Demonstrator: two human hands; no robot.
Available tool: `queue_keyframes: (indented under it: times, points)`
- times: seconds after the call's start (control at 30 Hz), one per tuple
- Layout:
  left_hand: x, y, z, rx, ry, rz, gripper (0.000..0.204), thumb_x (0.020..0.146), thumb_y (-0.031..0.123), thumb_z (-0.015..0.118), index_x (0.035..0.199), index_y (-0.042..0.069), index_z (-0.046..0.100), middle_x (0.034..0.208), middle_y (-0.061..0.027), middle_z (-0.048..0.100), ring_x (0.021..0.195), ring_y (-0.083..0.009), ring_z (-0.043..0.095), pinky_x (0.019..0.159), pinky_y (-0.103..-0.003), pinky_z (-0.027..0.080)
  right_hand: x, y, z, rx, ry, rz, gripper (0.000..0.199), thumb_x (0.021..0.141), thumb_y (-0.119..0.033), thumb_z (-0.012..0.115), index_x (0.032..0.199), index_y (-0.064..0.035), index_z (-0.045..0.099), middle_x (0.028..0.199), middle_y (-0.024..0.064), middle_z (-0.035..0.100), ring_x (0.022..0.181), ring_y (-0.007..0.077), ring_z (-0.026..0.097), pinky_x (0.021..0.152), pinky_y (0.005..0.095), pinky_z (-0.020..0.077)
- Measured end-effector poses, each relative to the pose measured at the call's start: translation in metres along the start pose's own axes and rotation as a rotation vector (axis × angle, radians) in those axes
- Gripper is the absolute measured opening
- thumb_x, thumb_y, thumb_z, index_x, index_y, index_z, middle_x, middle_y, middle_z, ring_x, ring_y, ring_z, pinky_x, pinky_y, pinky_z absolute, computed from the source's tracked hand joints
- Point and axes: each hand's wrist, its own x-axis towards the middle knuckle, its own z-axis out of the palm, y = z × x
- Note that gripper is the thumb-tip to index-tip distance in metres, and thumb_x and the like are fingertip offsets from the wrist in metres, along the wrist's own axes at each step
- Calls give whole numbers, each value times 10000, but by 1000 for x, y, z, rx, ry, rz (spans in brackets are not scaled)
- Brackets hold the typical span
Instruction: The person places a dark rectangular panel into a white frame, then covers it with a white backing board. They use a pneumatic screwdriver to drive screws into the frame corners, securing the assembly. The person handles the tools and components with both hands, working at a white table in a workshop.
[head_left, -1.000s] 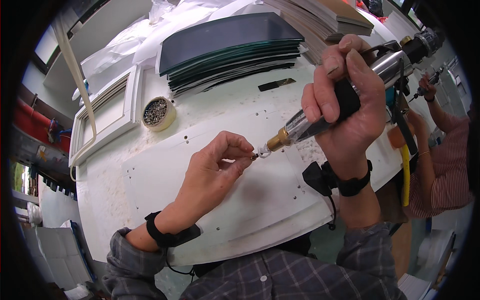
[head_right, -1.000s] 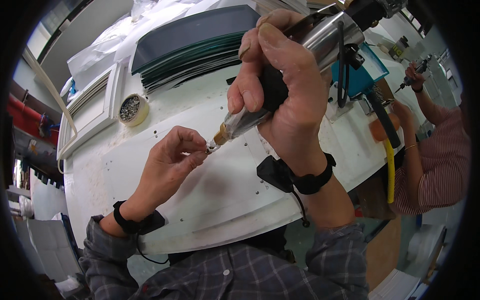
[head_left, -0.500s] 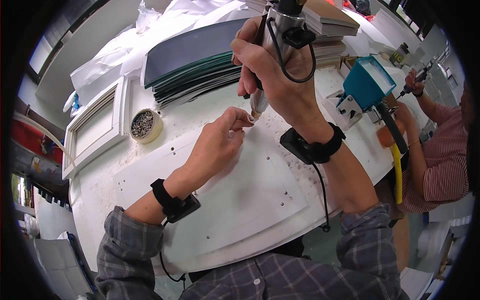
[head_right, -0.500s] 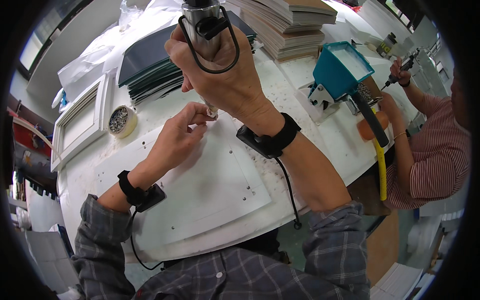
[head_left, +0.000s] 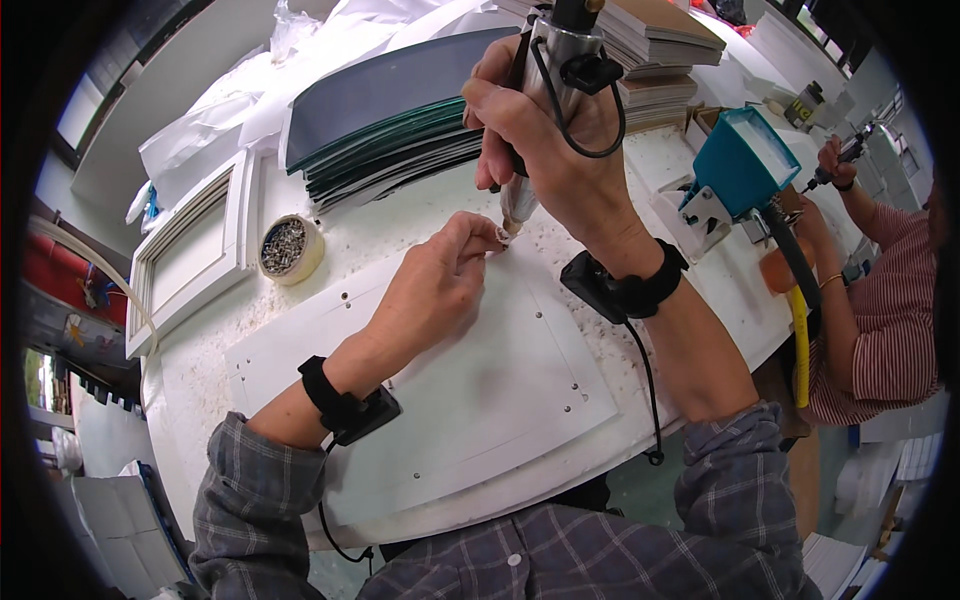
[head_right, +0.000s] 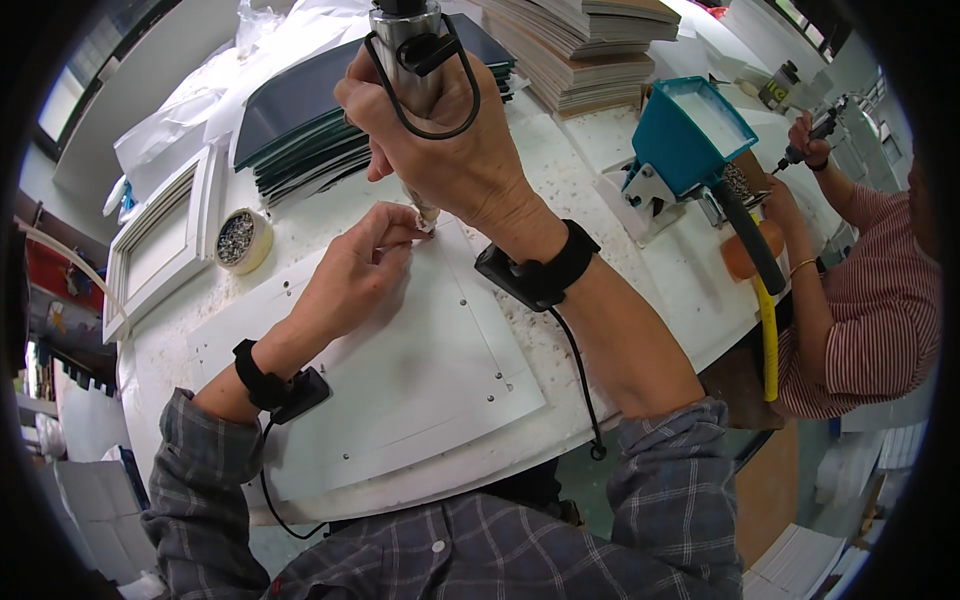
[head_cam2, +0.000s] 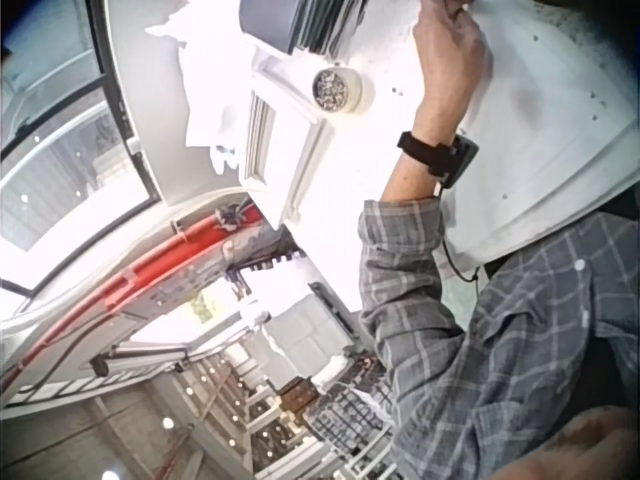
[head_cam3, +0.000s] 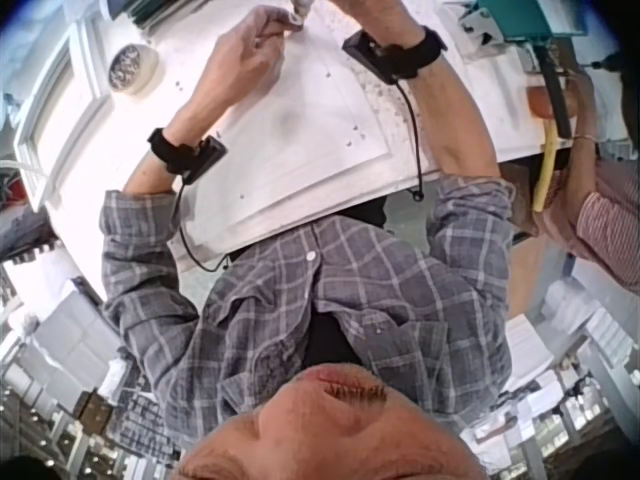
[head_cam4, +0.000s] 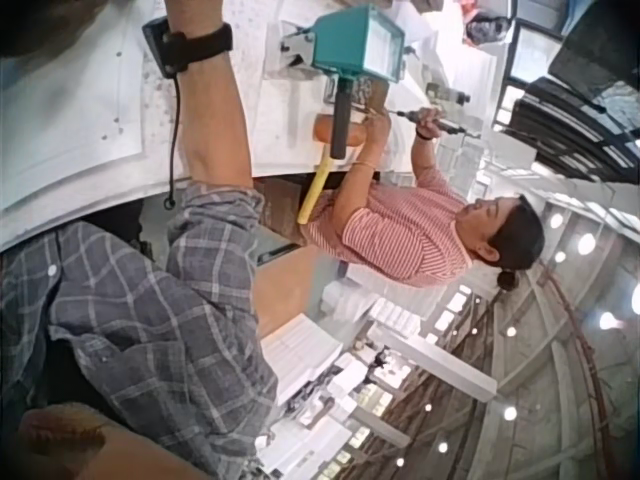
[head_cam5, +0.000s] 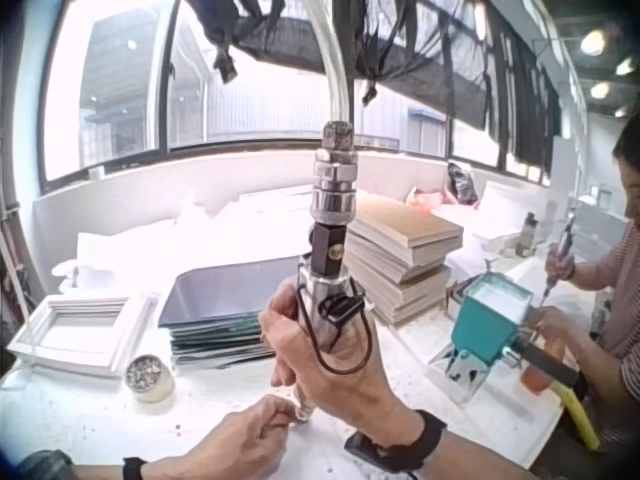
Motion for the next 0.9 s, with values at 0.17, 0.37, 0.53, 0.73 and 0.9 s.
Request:
queue_keyframes:
  times: [0.17,0.37,0.53,0.73,0.9]
  points:
    - [0,-7,0,-42,20,42,294,1039,3,473,1332,22,489,1296,-141,641,1217,-200,628,1035,-341,485,3,2,-2,33,-40,30,192,947,-172,690,913,-1,608,746,73,629,505,86,587,495,276,551]
    - [-3,-10,-5,-59,18,42,329,1039,20,415,1366,1,440,1327,-230,641,1236,-312,650,1027,-401,505,-5,3,2,38,-47,69,195,947,-146,688,887,-34,541,650,51,605,487,96,574,465,262,505]
    - [-3,-10,-6,-51,9,52,338,1042,26,417,1379,0,436,1331,-232,639,1232,-307,648,1030,-395,504,-5,9,1,52,-42,116,201,948,-138,690,877,-53,522,640,41,599,490,91,561,448,248,446]
    - [-18,-1,-19,-41,16,40,315,1037,46,469,1348,7,501,1317,-195,659,1212,-297,660,1017,-380,519,-5,7,10,42,-100,77,178,947,-173,703,910,-45,584,713,44,639,503,71,559,457,240,451]
    - [-89,28,-52,426,52,-18,232,1012,93,635,1225,12,675,1196,-125,704,1045,-227,699,897,-343,560,-2,-25,2,-67,-26,-119,271,979,-279,662,1039,-15,651,836,83,690,507,67,566,474,247,482]
